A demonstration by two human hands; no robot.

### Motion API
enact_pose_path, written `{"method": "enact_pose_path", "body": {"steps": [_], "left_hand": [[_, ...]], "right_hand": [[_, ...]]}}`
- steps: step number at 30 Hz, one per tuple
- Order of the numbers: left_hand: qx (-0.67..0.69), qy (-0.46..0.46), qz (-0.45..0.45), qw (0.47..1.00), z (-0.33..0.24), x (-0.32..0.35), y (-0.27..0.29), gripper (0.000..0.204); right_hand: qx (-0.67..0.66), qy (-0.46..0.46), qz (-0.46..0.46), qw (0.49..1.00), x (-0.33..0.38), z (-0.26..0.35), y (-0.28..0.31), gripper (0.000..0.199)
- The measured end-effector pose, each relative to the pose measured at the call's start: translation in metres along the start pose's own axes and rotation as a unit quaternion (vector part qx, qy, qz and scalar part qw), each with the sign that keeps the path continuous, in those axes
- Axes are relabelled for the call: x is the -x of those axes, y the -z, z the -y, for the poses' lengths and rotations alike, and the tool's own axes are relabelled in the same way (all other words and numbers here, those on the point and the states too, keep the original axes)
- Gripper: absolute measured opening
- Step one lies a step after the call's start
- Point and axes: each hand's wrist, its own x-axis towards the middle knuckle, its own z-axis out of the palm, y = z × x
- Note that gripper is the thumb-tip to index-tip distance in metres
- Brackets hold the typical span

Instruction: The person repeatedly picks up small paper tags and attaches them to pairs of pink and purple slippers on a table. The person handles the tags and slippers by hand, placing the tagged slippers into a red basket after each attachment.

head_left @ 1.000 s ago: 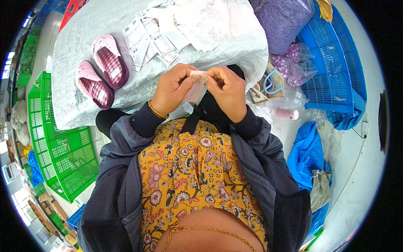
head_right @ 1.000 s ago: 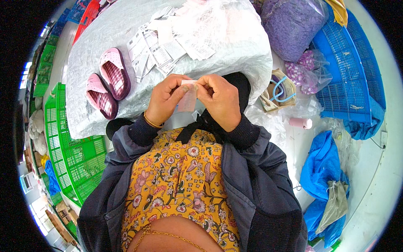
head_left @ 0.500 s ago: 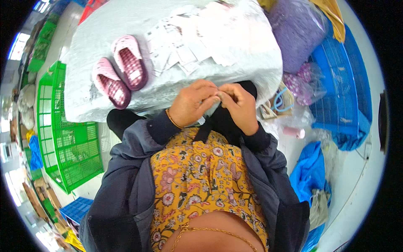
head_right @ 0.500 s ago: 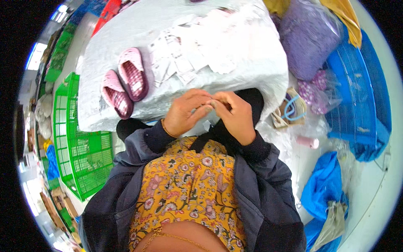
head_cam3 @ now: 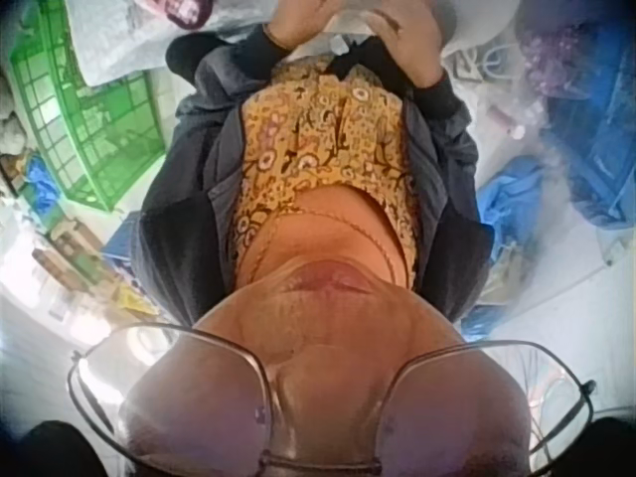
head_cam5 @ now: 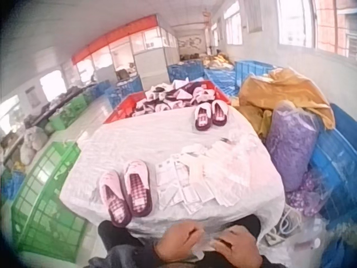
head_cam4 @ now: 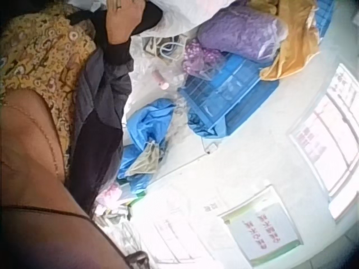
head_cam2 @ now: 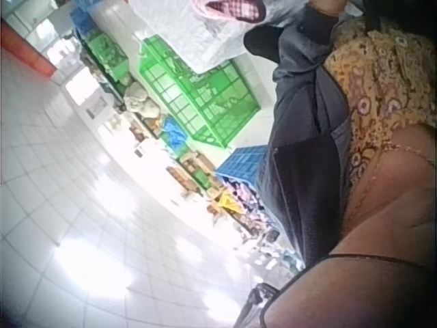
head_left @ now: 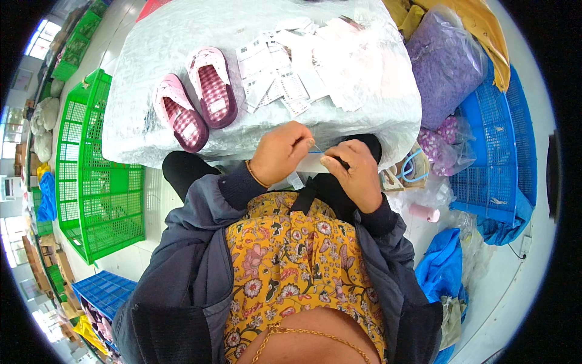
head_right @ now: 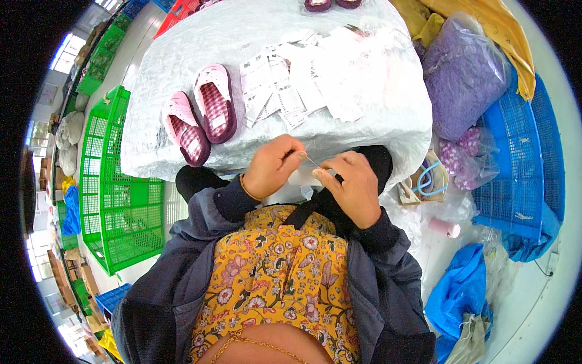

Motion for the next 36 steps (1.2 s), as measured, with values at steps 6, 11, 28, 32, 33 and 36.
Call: {"method": "enact_pose_path", "body": {"steps": [6, 11, 28, 32, 33, 36], "left_hand": [[0.033, 0.016, 0.026, 0.999, -0.009, 0.004, 0.008, 0.011], [-0.056, -0.025, -0.06, 0.996, -0.004, 0.002, 0.024, 0.017], [-0.503, -0.019, -0.071, 0.861, 0.051, -0.062, 0.081, 0.007], [-0.458, -0.101, -0.151, 0.87, 0.036, -0.089, 0.083, 0.009], [-0.441, -0.133, -0.158, 0.873, 0.035, -0.099, 0.082, 0.012], [-0.367, -0.167, -0.128, 0.906, 0.042, -0.113, 0.074, 0.03]], "right_hand": [[-0.215, -0.085, -0.028, 0.973, -0.012, 0.024, -0.005, 0.018], [-0.294, -0.132, 0.008, 0.947, -0.013, 0.015, -0.02, 0.011], [-0.323, -0.149, -0.014, 0.935, -0.012, 0.005, -0.032, 0.01], [-0.318, -0.132, -0.037, 0.938, -0.014, 0.004, -0.036, 0.009], [-0.316, -0.136, -0.033, 0.939, -0.015, 0.005, -0.035, 0.009], [-0.313, -0.138, -0.023, 0.939, -0.015, 0.006, -0.033, 0.009]]}}
